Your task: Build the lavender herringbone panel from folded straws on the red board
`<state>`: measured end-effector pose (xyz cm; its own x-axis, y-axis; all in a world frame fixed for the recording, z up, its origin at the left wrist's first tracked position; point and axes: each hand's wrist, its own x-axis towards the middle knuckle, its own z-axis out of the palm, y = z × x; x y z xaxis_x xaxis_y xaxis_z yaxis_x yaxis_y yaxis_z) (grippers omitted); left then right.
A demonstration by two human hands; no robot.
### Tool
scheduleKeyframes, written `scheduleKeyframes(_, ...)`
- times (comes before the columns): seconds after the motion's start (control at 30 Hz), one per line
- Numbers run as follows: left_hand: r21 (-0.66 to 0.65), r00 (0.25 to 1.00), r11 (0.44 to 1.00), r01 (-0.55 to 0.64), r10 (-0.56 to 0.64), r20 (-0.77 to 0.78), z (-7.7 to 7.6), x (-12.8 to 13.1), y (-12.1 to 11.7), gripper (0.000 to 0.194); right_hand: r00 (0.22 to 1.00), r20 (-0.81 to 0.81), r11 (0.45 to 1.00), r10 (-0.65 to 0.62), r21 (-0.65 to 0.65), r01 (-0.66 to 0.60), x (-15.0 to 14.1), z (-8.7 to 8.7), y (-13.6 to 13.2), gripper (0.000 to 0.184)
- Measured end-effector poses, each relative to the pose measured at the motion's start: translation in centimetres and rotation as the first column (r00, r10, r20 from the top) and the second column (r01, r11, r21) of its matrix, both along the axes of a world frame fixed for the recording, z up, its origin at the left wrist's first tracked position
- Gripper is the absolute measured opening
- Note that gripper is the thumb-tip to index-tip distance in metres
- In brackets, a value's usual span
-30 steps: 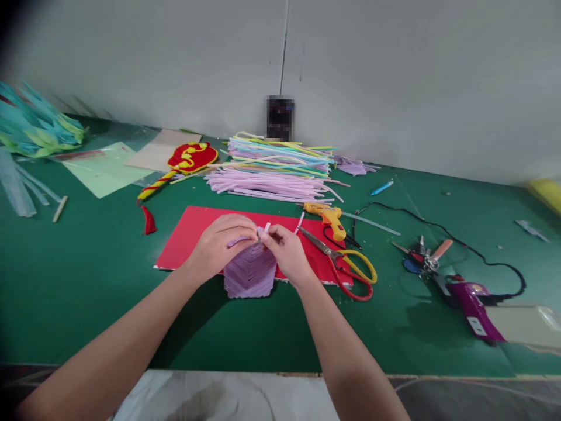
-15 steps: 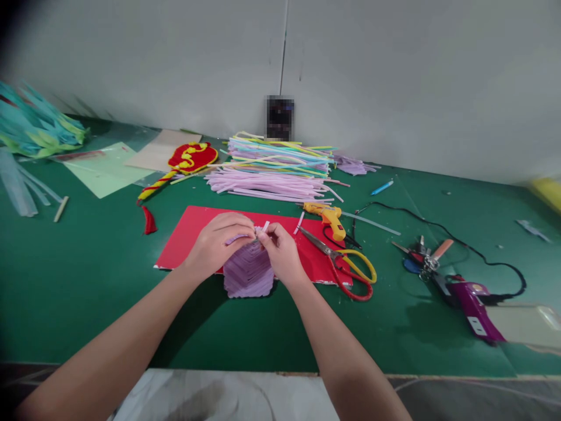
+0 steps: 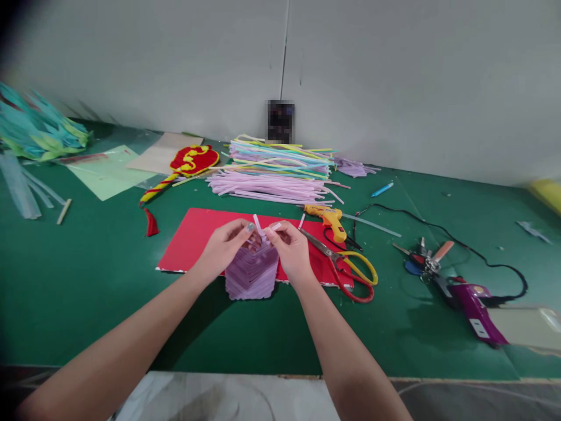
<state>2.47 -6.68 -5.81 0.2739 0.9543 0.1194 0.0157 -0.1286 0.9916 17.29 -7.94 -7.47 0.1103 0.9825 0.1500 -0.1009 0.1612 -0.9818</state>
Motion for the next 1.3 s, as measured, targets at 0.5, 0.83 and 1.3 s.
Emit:
scheduleKeyframes(0.5,0.117,0.994,0.993,0.014,-0.001,-0.113,0.4,0.0,-0.5,0.014,0.997,-0.071,0.996,-0.012,-0.088,0.006,-0.4,-0.2,0.1,0.023)
scheduleKeyframes(0.83,0.352,0.845,0.928,-0.121,0.283,-0.455,-0.2,-1.7,1.0,0.025,0.987,-0.059,0.989,-0.146,0.010,0.147,0.4,-0.4,0.7,0.018)
scheduleKeyframes(1.3,0.143,0.643,0.988,-0.056,0.145,-0.752,-1.0,-2.7,1.8,0.033,0.983,-0.020,0.978,-0.181,-0.113,0.178,0.0,-1.9,1.8,0.025)
